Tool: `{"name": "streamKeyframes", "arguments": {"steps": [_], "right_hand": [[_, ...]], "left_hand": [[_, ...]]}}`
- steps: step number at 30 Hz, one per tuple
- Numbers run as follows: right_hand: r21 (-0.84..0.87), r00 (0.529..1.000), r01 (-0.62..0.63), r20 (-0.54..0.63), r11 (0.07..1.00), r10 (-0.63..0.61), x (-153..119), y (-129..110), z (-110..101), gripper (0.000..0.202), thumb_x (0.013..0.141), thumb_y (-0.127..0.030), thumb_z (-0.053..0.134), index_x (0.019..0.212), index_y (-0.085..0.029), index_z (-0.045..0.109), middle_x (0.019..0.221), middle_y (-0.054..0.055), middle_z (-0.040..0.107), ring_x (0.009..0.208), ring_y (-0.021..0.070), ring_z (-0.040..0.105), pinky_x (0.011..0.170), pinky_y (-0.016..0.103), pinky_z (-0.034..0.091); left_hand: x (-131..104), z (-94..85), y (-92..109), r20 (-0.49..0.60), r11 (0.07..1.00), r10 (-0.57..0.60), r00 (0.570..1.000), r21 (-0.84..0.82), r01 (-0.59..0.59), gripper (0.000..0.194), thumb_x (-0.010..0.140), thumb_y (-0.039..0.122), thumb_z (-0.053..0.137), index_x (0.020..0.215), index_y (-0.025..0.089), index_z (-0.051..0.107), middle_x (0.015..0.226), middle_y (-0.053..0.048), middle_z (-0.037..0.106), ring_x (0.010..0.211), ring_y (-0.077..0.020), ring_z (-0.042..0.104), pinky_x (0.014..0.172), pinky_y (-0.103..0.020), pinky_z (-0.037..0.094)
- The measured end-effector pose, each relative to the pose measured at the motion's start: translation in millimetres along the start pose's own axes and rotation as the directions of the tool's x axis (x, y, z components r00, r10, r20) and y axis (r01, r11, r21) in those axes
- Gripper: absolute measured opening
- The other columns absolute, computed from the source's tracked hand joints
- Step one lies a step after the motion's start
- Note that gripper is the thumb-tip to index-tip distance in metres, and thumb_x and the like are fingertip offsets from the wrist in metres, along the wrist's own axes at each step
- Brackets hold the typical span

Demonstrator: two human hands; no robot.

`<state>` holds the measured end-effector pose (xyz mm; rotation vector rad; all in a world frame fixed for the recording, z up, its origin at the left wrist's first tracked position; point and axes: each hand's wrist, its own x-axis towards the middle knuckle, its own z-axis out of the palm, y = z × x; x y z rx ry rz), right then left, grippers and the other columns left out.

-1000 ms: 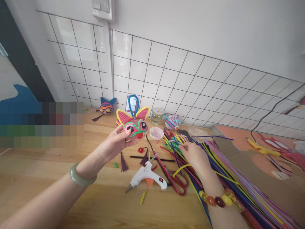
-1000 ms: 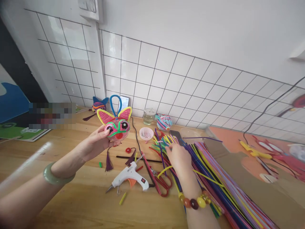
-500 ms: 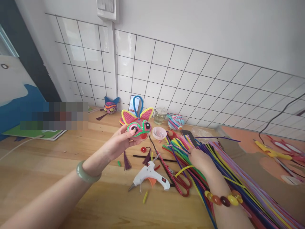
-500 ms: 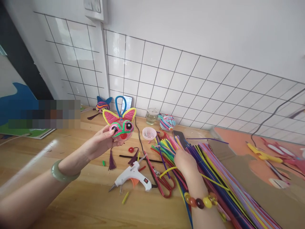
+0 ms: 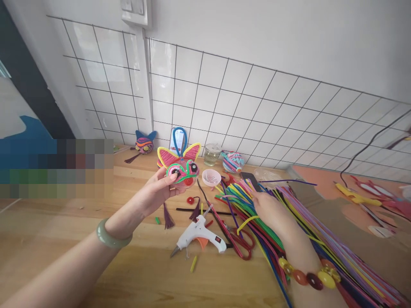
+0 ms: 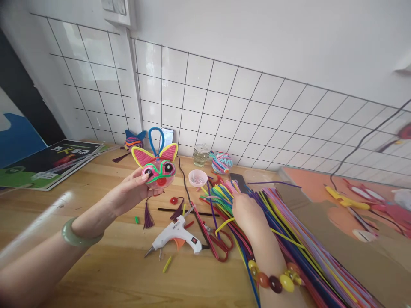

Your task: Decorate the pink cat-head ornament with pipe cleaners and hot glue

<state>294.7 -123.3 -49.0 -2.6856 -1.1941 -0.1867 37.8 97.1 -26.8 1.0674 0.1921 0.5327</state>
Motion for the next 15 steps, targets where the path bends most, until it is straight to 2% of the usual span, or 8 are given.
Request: {"name": "streamKeyframes", "arguments": {"steps": [4, 9, 12, 15], "right_hand": [[-0.017, 0.996, -0.030, -0.090, 0.999, 0.028, 3, -6, -19, 0.042, 0.089, -0.015, 0.039, 0.123, -0.016, 0.062, 0.108, 0.015, 0.071, 0.100, 0.0294, 0.066, 0.085, 0.038, 0.046], [0.015, 0.996, 0.025, -0.088, 1.000, -0.023, 10, -9, -10, 0.047, 0.089, -0.009, 0.036, 0.131, -0.016, 0.056, 0.112, 0.011, 0.070, 0.103, 0.0238, 0.065, 0.089, 0.033, 0.047], [0.025, 0.996, 0.086, -0.036, 0.996, -0.085, 14, -8, 4, 0.046, 0.086, -0.004, 0.038, 0.124, -0.017, 0.062, 0.109, 0.009, 0.072, 0.101, 0.0193, 0.066, 0.091, 0.028, 0.046], [0.006, 0.994, 0.104, 0.018, 0.995, -0.104, 18, -5, 15, 0.037, 0.085, -0.006, 0.044, 0.106, -0.019, 0.071, 0.103, 0.008, 0.074, 0.096, 0.0203, 0.068, 0.089, 0.028, 0.046]], "left_hand": [[-1, 0.6, 0, 0.011, 1.000, 0.000, 1.000, -0.004, 0.000, 0.037, 0.082, 0.033, 0.067, 0.115, 0.022, 0.058, 0.118, -0.011, 0.064, 0.104, -0.0263, 0.064, 0.085, -0.037, 0.051], [-1, -1.6, -1, 0.017, 1.000, 0.002, 1.000, -0.005, -0.002, 0.035, 0.082, 0.033, 0.068, 0.114, 0.024, 0.059, 0.119, -0.009, 0.065, 0.104, -0.0259, 0.065, 0.087, -0.037, 0.050], [0, -2.5, -2, 0.010, 1.000, -0.003, 1.000, -0.005, 0.003, 0.034, 0.081, 0.033, 0.069, 0.112, 0.023, 0.060, 0.117, -0.009, 0.065, 0.103, -0.0252, 0.065, 0.088, -0.037, 0.050], [0, -2.5, -2, 0.022, 1.000, 0.002, 1.000, -0.009, -0.002, 0.033, 0.082, 0.033, 0.068, 0.112, 0.022, 0.061, 0.113, -0.009, 0.066, 0.099, -0.0237, 0.066, 0.087, -0.036, 0.050]]}}
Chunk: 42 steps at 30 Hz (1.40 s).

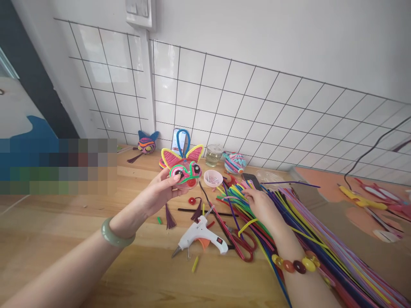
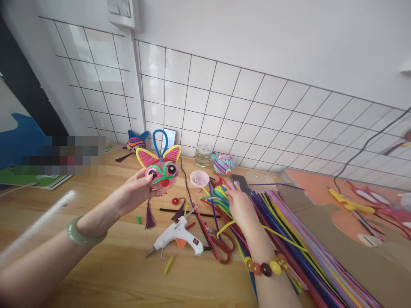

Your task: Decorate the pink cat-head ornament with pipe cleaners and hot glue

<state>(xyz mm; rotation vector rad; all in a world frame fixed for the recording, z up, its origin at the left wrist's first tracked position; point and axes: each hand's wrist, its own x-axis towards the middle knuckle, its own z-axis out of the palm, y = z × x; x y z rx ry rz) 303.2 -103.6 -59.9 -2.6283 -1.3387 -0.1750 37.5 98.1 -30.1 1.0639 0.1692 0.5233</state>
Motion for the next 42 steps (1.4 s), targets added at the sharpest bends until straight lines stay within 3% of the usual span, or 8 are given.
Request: {"name": "streamKeyframes", "arguments": {"steps": [5, 10, 14, 18, 26, 32, 36, 42], "right_hand": [[-0.065, 0.998, -0.049, 0.037, 0.997, 0.052, 1, 5, 10, 0.029, 0.086, -0.014, 0.047, 0.082, -0.021, 0.075, 0.086, 0.010, 0.075, 0.085, 0.0242, 0.070, 0.078, 0.031, 0.047], [-0.063, 0.998, -0.058, 0.011, 0.996, 0.059, -1, 4, 14, 0.027, 0.086, -0.021, 0.050, 0.073, -0.021, 0.074, 0.078, 0.010, 0.074, 0.073, 0.0257, 0.070, 0.068, 0.033, 0.047], [-0.014, 0.996, -0.045, -0.076, 0.999, 0.044, 0, 2, 12, 0.025, 0.086, -0.020, 0.050, 0.091, -0.020, 0.075, 0.090, 0.011, 0.073, 0.083, 0.0256, 0.069, 0.075, 0.034, 0.049], [0.064, 0.979, -0.038, -0.199, 0.997, 0.050, 1, 2, 4, 0.036, 0.090, -0.018, 0.041, 0.114, -0.016, 0.067, 0.107, 0.014, 0.071, 0.098, 0.0252, 0.066, 0.087, 0.035, 0.048], [0.185, 0.955, -0.022, -0.285, 0.982, 0.075, 0, 2, 1, 0.040, 0.089, -0.015, 0.032, 0.113, -0.013, 0.064, 0.101, 0.014, 0.072, 0.092, 0.0246, 0.067, 0.083, 0.036, 0.050], [0.198, 0.976, 0.020, -0.217, 0.980, 0.024, 4, 8, 14, 0.044, 0.085, -0.007, 0.034, 0.115, -0.017, 0.065, 0.101, 0.010, 0.072, 0.096, 0.0195, 0.067, 0.086, 0.032, 0.050], [0.149, 0.991, 0.012, -0.134, 0.989, 0.009, 6, 9, 19, 0.034, 0.082, -0.008, 0.043, 0.098, -0.017, 0.072, 0.105, 0.011, 0.071, 0.105, 0.0224, 0.065, 0.091, 0.033, 0.047], [0.031, 0.998, -0.054, 0.033, 0.998, 0.053, 3, 4, 22, 0.027, 0.085, -0.017, 0.049, 0.076, -0.021, 0.074, 0.087, 0.009, 0.073, 0.077, 0.0237, 0.068, 0.066, 0.032, 0.046]], "left_hand": [[0, -1.0, -2, 0.008, 1.000, 0.011, 1.000, -0.020, -0.011, 0.031, 0.083, 0.030, 0.067, 0.112, 0.024, 0.061, 0.107, -0.007, 0.067, 0.094, -0.0210, 0.066, 0.085, -0.035, 0.051], [0, -1.3, -3, 0.029, 0.999, 0.018, 0.999, -0.032, -0.017, 0.028, 0.082, 0.030, 0.069, 0.108, 0.023, 0.062, 0.104, -0.006, 0.068, 0.089, -0.0184, 0.067, 0.083, -0.033, 0.052], [0, -0.7, -2, 0.011, 1.000, 0.008, 1.000, -0.021, -0.008, 0.028, 0.081, 0.032, 0.070, 0.106, 0.021, 0.061, 0.099, -0.006, 0.069, 0.085, -0.0175, 0.068, 0.082, -0.032, 0.052], [0, 0.2, -1, 0.005, 1.000, -0.003, 1.000, -0.019, 0.003, 0.031, 0.081, 0.032, 0.069, 0.109, 0.021, 0.060, 0.097, -0.006, 0.070, 0.084, -0.0170, 0.068, 0.082, -0.031, 0.052], [1, 1.4, -1, -0.018, 0.999, -0.019, 1.000, -0.031, 0.018, 0.035, 0.079, 0.033, 0.072, 0.110, 0.022, 0.059, 0.098, -0.005, 0.069, 0.084, -0.0165, 0.067, 0.082, -0.032, 0.052], [1, -0.3, -1, -0.004, 1.000, -0.013, 1.000, -0.015, 0.013, 0.033, 0.081, 0.033, 0.070, 0.110, 0.022, 0.060, 0.099, -0.006, 0.070, 0.087, -0.0189, 0.068, 0.082, -0.033, 0.051], [1, -0.7, -3, -0.003, 1.000, -0.011, 1.000, -0.014, 0.011, 0.031, 0.081, 0.033, 0.069, 0.109, 0.022, 0.060, 0.100, -0.006, 0.070, 0.088, -0.0193, 0.068, 0.084, -0.034, 0.051], [1, -2.2, -4, 0.015, 1.000, 0.006, 1.000, -0.022, -0.006, 0.031, 0.082, 0.031, 0.069, 0.110, 0.022, 0.061, 0.104, -0.007, 0.070, 0.088, -0.0189, 0.068, 0.084, -0.034, 0.052]]}}
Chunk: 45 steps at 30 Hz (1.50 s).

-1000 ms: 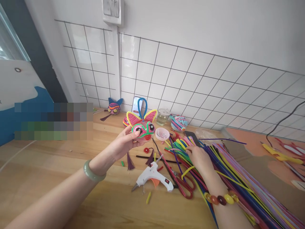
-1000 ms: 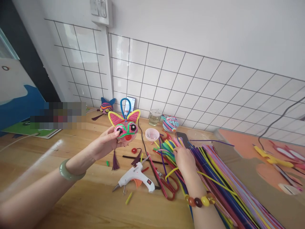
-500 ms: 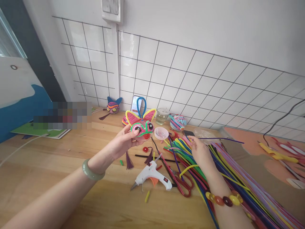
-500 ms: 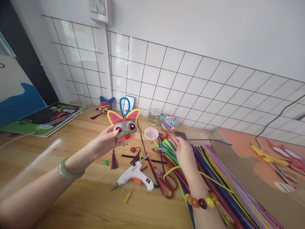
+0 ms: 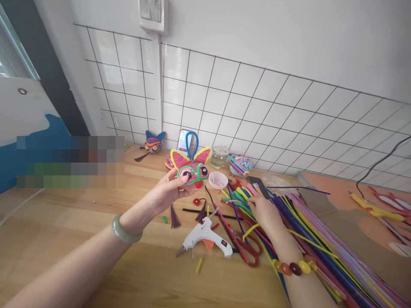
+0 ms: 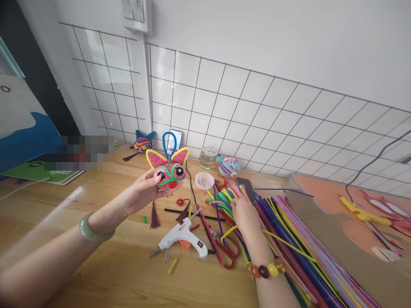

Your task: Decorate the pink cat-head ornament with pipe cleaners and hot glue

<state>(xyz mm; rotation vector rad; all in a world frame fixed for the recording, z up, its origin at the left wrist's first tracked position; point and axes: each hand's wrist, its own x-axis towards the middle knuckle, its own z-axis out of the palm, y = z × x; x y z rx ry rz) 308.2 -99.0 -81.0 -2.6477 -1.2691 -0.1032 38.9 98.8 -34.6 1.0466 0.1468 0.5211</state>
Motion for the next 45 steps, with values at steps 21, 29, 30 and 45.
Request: {"name": "streamKeyframes", "arguments": {"steps": [21, 29, 30, 45], "right_hand": [[-0.016, 0.999, -0.049, -0.011, 0.999, 0.049, 2, 4, -12, 0.025, 0.092, -0.023, 0.043, 0.089, -0.019, 0.068, 0.088, 0.009, 0.073, 0.083, 0.0230, 0.067, 0.064, 0.028, 0.041], [0.016, 0.999, 0.040, 0.030, 0.999, -0.041, 0, 5, -4, 0.032, 0.089, -0.021, 0.044, 0.066, -0.023, 0.066, 0.077, 0.005, 0.071, 0.073, 0.0222, 0.067, 0.060, 0.029, 0.041], [0.016, 0.998, 0.046, 0.035, 0.999, -0.047, 0, 6, -3, 0.033, 0.089, -0.020, 0.044, 0.065, -0.023, 0.066, 0.077, 0.006, 0.070, 0.072, 0.0220, 0.067, 0.060, 0.030, 0.041], [0.025, 0.998, 0.064, 0.005, 0.998, -0.064, 2, 11, 12, 0.014, 0.080, -0.020, 0.059, 0.071, -0.022, 0.069, 0.091, 0.009, 0.072, 0.099, 0.0257, 0.065, 0.077, 0.035, 0.048]], "left_hand": [[-2, 5.0, -1, 0.019, 1.000, -0.005, 1.000, 0.008, 0.005, 0.038, 0.078, 0.028, 0.073, 0.114, 0.022, 0.060, 0.107, -0.007, 0.068, 0.097, -0.0213, 0.067, 0.087, -0.035, 0.052], [-2, 5.9, 0, 0.030, 1.000, 0.000, 1.000, 0.005, 0.000, 0.039, 0.076, 0.027, 0.074, 0.112, 0.021, 0.059, 0.108, -0.007, 0.067, 0.095, -0.0215, 0.068, 0.087, -0.035, 0.052], [-2, 5.7, 0, 0.029, 1.000, -0.001, 1.000, 0.004, 0.001, 0.039, 0.076, 0.027, 0.074, 0.112, 0.021, 0.059, 0.108, -0.008, 0.067, 0.094, -0.0214, 0.068, 0.086, -0.035, 0.052], [-3, 6.0, -1, 0.045, 1.000, -0.011, 0.999, 0.020, 0.010, 0.039, 0.078, 0.027, 0.072, 0.114, 0.021, 0.058, 0.110, -0.009, 0.068, 0.092, -0.0215, 0.069, 0.089, -0.037, 0.051]]}}
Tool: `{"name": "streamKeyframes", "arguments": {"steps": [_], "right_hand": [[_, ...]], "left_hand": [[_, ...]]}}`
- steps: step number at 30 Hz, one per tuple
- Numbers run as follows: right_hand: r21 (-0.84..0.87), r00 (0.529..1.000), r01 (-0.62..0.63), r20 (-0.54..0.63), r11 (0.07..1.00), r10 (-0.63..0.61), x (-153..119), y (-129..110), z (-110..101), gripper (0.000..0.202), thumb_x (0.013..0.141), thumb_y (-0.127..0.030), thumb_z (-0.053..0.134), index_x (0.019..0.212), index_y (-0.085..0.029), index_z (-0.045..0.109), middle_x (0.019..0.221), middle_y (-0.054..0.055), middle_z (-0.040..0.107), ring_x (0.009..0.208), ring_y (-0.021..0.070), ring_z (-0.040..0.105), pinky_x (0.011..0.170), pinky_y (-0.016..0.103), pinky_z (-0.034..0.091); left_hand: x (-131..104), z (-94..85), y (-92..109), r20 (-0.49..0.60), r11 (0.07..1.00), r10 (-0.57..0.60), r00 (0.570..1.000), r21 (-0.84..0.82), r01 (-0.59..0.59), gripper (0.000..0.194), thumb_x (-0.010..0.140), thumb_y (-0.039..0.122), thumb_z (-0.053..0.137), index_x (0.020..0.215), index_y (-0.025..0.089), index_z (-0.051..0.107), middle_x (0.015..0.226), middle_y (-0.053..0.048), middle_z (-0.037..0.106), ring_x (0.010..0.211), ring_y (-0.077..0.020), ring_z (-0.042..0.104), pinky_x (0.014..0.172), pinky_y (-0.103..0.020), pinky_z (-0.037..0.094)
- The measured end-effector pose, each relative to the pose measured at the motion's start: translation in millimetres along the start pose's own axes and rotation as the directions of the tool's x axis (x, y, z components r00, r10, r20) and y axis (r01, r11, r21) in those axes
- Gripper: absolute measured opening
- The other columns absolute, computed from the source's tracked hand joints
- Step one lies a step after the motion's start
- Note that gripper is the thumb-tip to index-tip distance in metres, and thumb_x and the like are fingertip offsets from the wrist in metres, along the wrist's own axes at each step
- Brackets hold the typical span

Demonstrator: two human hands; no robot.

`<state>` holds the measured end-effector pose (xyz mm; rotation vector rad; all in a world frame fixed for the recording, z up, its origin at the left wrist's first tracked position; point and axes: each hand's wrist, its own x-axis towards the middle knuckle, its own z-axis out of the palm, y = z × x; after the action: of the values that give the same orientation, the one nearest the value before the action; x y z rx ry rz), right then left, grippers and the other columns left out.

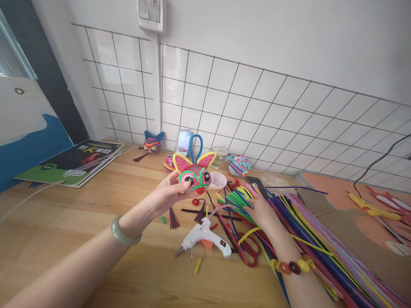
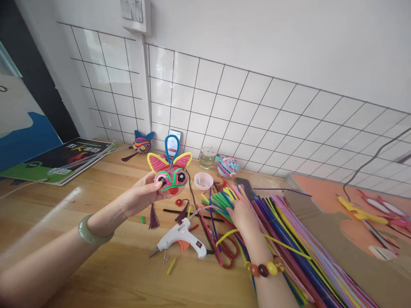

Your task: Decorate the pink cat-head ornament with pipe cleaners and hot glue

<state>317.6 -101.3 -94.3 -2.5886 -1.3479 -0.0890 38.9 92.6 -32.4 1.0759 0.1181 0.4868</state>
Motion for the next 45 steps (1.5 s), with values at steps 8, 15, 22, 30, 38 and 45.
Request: {"name": "streamKeyframes", "arguments": {"steps": [8, 15, 22, 30, 38, 45], "right_hand": [[0.003, 0.998, -0.007, -0.056, 1.000, 0.007, -2, -1, 0, 0.030, 0.084, -0.014, 0.046, 0.071, -0.025, 0.070, 0.083, 0.005, 0.071, 0.092, 0.0222, 0.066, 0.076, 0.034, 0.048], [-0.005, 0.999, 0.004, -0.034, 1.000, -0.004, -4, -1, 4, 0.029, 0.078, -0.012, 0.051, 0.056, -0.025, 0.065, 0.056, 0.000, 0.061, 0.070, 0.0183, 0.065, 0.069, 0.031, 0.048], [-0.030, 1.000, 0.003, -0.020, 1.000, -0.004, -2, 0, -1, 0.029, 0.077, -0.011, 0.050, 0.056, -0.024, 0.065, 0.082, 0.006, 0.071, 0.099, 0.0228, 0.064, 0.074, 0.033, 0.048], [-0.121, 0.995, -0.101, -0.017, 0.987, 0.100, -4, -11, -2, 0.031, 0.083, -0.014, 0.048, 0.060, -0.024, 0.068, 0.081, 0.010, 0.072, 0.076, 0.0228, 0.068, 0.067, 0.035, 0.048], [-0.180, 0.981, -0.187, -0.088, 0.966, 0.174, -3, -22, -16, 0.028, 0.088, -0.020, 0.045, 0.074, -0.022, 0.069, 0.076, 0.009, 0.071, 0.065, 0.0210, 0.066, 0.059, 0.031, 0.044], [-0.133, 0.952, -0.235, -0.231, 0.963, 0.200, -8, -37, -35, 0.031, 0.097, -0.026, 0.036, 0.103, -0.016, 0.065, 0.092, 0.014, 0.072, 0.080, 0.0234, 0.068, 0.063, 0.030, 0.040]], "left_hand": [[0, 1.0, -1, -0.018, 1.000, -0.006, 1.000, 0.003, 0.006, 0.041, 0.076, 0.027, 0.074, 0.113, 0.020, 0.058, 0.115, -0.011, 0.067, 0.096, -0.0239, 0.068, 0.088, -0.038, 0.052], [0, 0.5, -2, -0.006, 1.000, -0.004, 1.000, -0.003, 0.004, 0.042, 0.076, 0.026, 0.074, 0.115, 0.021, 0.058, 0.115, -0.010, 0.067, 0.098, -0.0242, 0.068, 0.088, -0.038, 0.052], [0, -0.4, -1, -0.007, 1.000, -0.013, 1.000, 0.003, 0.013, 0.042, 0.076, 0.027, 0.074, 0.115, 0.021, 0.058, 0.116, -0.011, 0.067, 0.098, -0.0247, 0.068, 0.087, -0.038, 0.052], [1, -2.9, -4, -0.004, 1.000, -0.006, 1.000, 0.008, 0.006, 0.041, 0.077, 0.027, 0.074, 0.115, 0.021, 0.059, 0.118, -0.012, 0.066, 0.100, -0.0254, 0.068, 0.085, -0.036, 0.053], [1, -2.2, -4, 0.000, 1.000, -0.002, 1.000, 0.007, 0.002, 0.041, 0.077, 0.026, 0.074, 0.114, 0.021, 0.059, 0.115, -0.010, 0.067, 0.096, -0.0239, 0.069, 0.084, -0.035, 0.054], [2, -3.5, -5, 0.004, 1.000, 0.002, 1.000, 0.009, -0.002, 0.040, 0.077, 0.026, 0.074, 0.114, 0.022, 0.059, 0.116, -0.009, 0.066, 0.099, -0.0241, 0.067, 0.084, -0.035, 0.054]]}}
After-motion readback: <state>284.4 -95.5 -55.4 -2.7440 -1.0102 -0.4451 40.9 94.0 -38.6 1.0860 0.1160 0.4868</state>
